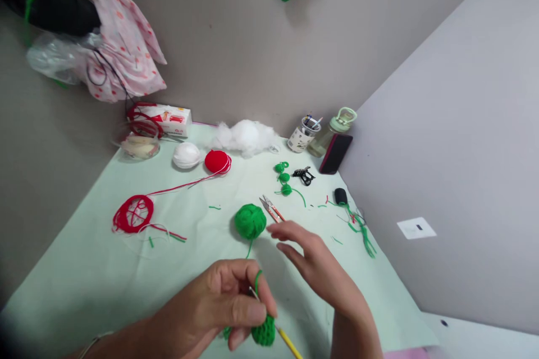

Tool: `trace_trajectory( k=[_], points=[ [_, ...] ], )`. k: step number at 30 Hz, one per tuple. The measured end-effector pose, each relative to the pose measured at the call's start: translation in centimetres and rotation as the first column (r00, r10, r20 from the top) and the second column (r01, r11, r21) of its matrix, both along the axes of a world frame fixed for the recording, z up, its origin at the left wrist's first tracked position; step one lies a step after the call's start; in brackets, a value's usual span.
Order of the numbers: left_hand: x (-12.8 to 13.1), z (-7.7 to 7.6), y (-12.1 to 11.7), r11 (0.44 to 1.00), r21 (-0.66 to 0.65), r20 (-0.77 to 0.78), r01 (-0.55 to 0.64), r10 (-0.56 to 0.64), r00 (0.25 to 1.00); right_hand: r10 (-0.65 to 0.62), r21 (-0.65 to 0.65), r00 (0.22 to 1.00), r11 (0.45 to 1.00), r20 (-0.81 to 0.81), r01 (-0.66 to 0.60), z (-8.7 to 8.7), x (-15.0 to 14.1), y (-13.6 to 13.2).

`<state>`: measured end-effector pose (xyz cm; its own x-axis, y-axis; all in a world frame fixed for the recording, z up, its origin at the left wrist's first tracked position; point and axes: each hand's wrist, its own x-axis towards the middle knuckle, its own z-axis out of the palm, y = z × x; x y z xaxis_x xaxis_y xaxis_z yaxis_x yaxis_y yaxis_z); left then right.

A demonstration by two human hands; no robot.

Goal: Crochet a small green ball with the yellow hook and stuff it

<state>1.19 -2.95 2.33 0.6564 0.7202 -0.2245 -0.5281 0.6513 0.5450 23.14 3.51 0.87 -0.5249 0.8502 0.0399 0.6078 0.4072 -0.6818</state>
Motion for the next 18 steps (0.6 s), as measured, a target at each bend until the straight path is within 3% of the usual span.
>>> trace_trajectory(
  k=[2,3,8,13,16,18],
  points=[
    [-0.1,0.0,0.1,1.0,0.009,-0.006,-0.012,0.012,1.0,-0.12,0.114,0.992,0.986,-0.034,0.123,-1.8,-0.8,0.6],
    [-0.2,0.1,0.1,1.0,0.014,-0.007,-0.024,0.024,1.0,-0.127,0.169,0.992,0.978,0.001,0.125,-2.6,-1.5,0.9],
    [-0.8,0.5,0.4,0.994,0.018,-0.012,-0.104,0.104,0.994,0.072,0.199,0.983,0.974,0.17,-0.105,-5.0,-5.1,4.3],
    [-1.7,0.7,0.9,0.984,-0.022,-0.029,-0.179,0.178,0.984,-0.14,0.345,0.979,0.935,0.151,0.08,-4.2,-7.5,8.3],
    [-2.5,0.8,1.7,0.952,-0.069,-0.025,-0.3,0.299,0.954,-0.109,0.38,0.993,0.917,-0.048,0.119,-3.0,-7.8,7.2],
    [-3.0,0.8,2.3,0.908,-0.102,-0.034,-0.406,0.405,0.914,-0.088,0.289,0.971,0.945,-0.224,0.152,-2.1,-7.5,4.9]
  ],
)
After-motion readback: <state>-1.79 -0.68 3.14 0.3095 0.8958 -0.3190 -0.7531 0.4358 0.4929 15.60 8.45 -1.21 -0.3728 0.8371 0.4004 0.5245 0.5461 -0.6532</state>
